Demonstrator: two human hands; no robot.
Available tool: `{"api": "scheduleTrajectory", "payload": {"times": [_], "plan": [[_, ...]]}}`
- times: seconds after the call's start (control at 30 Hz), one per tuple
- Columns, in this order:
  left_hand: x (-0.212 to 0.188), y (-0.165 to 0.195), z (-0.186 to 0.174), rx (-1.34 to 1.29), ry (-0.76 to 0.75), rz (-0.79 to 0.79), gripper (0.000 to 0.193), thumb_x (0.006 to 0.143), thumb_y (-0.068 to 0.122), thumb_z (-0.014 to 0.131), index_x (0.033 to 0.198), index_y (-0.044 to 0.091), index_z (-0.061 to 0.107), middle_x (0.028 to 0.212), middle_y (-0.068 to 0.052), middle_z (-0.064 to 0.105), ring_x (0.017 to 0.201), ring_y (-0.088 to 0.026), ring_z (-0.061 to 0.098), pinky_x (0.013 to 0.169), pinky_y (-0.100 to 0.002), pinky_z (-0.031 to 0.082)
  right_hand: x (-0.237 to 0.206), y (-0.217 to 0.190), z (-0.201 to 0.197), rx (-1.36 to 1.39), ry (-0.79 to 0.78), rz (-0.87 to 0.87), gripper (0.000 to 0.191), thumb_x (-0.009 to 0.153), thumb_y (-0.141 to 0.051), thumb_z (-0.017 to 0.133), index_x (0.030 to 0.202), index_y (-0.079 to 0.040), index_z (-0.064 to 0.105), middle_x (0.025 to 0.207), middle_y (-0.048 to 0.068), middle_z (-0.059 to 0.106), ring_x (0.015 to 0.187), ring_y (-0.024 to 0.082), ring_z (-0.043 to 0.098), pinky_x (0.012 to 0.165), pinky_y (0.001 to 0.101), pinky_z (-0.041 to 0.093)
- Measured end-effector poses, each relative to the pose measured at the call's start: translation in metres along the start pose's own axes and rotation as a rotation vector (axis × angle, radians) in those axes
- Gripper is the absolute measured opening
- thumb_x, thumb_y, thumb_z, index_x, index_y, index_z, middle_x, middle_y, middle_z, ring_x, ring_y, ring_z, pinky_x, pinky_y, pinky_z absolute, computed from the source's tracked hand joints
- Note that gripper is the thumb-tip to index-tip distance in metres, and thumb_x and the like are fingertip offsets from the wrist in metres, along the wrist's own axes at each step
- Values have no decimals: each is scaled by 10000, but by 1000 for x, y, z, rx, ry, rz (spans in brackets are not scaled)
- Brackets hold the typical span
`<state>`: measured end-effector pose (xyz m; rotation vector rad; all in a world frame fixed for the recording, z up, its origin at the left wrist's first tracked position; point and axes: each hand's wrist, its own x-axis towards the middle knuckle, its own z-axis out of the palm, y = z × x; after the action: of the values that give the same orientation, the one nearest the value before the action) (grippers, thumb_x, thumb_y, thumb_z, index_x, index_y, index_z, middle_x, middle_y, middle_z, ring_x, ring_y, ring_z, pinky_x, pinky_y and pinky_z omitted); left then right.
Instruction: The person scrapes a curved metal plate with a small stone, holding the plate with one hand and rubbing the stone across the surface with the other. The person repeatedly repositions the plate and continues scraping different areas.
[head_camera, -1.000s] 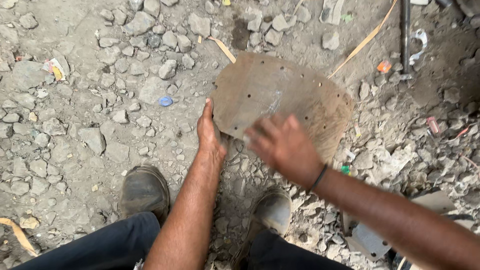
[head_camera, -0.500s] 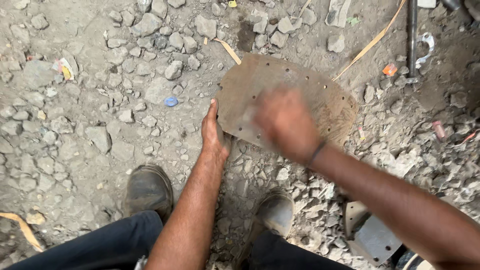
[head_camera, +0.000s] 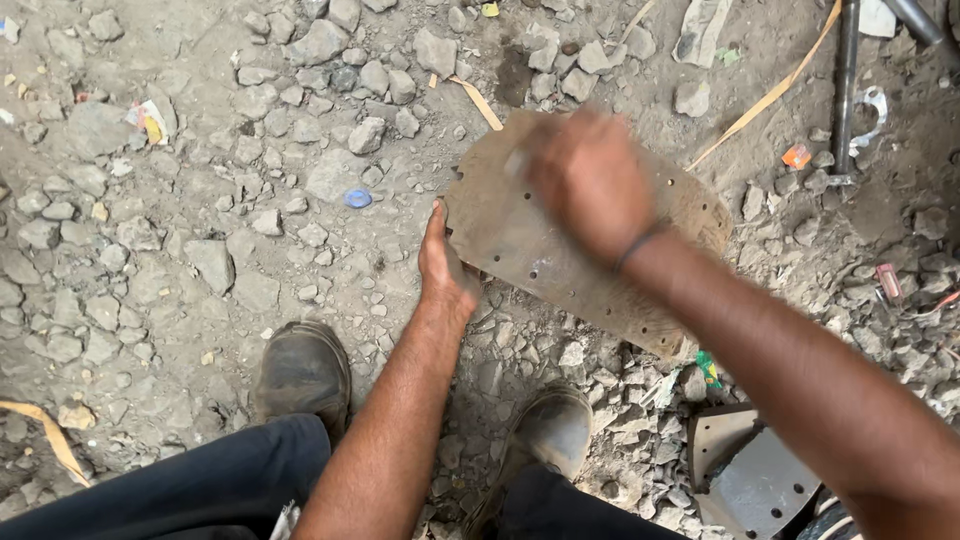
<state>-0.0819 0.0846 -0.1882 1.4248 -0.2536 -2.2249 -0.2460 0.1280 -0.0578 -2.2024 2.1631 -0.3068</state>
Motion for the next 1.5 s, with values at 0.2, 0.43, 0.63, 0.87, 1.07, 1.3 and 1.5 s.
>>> {"api": "scheduleTrajectory", "payload": {"times": [0.2, 0.43, 0.63, 0.87, 1.07, 1.3, 1.5], "plan": [[10, -11, -1, -250, -40, -36, 762, 988, 597, 362, 1540, 72, 381, 1557, -179, 458, 1438, -343, 443, 1189, -557, 322, 6, -16, 28, 20, -18, -68, 164, 855, -154, 773, 991, -63, 779, 1013, 138, 738, 931, 319, 670, 810, 471, 540], [12, -9, 8, -187, 200, -53, 811, 948, 669, 326, 1502, 89, 443, 1533, -140, 498, 1435, -328, 459, 1171, -581, 339, 49, 6, 23, -50, -30, -10, 186, 836, -119, 795, 1013, -63, 791, 980, 141, 739, 963, 322, 667, 831, 480, 500], [11, -5, 14, -282, 143, -73, 910, 947, 746, 249, 1526, 64, 419, 1569, -159, 471, 1458, -327, 415, 1190, -612, 274, 55, -20, 52, 85, -41, -141, 144, 803, -125, 791, 947, -122, 802, 986, 92, 771, 1034, 305, 679, 1035, 571, 431], [11, -2, 19, -137, 330, -88, 886, 943, 715, 280, 1527, 65, 427, 1579, -140, 458, 1467, -281, 411, 1191, -579, 262, 85, 11, 64, -105, -166, -64, 190, 891, -38, 748, 1068, -91, 794, 1082, 167, 750, 929, 285, 692, 894, 452, 578], [21, -6, 16, -157, 270, 40, 904, 958, 709, 272, 1537, 26, 401, 1562, -146, 463, 1446, -289, 422, 1196, -501, 304, 83, -13, 79, -54, -235, -162, 154, 864, -123, 761, 977, -19, 772, 959, 140, 718, 864, 282, 681, 782, 422, 594], [26, -11, 12, -205, 222, 77, 874, 957, 695, 267, 1475, 21, 470, 1471, -156, 553, 1379, -280, 504, 1153, -471, 393, 86, -21, 82, -55, -269, -138, 159, 825, -148, 747, 926, -25, 750, 992, 155, 700, 950, 305, 676, 844, 495, 518], [25, -10, 13, -168, 344, 69, 876, 961, 709, 323, 1401, -14, 549, 1381, -148, 617, 1296, -278, 569, 1133, -454, 424, 98, -1, 73, -127, -279, -76, 135, 839, -96, 754, 962, -43, 768, 1025, 137, 703, 888, 280, 671, 899, 505, 506]]}}
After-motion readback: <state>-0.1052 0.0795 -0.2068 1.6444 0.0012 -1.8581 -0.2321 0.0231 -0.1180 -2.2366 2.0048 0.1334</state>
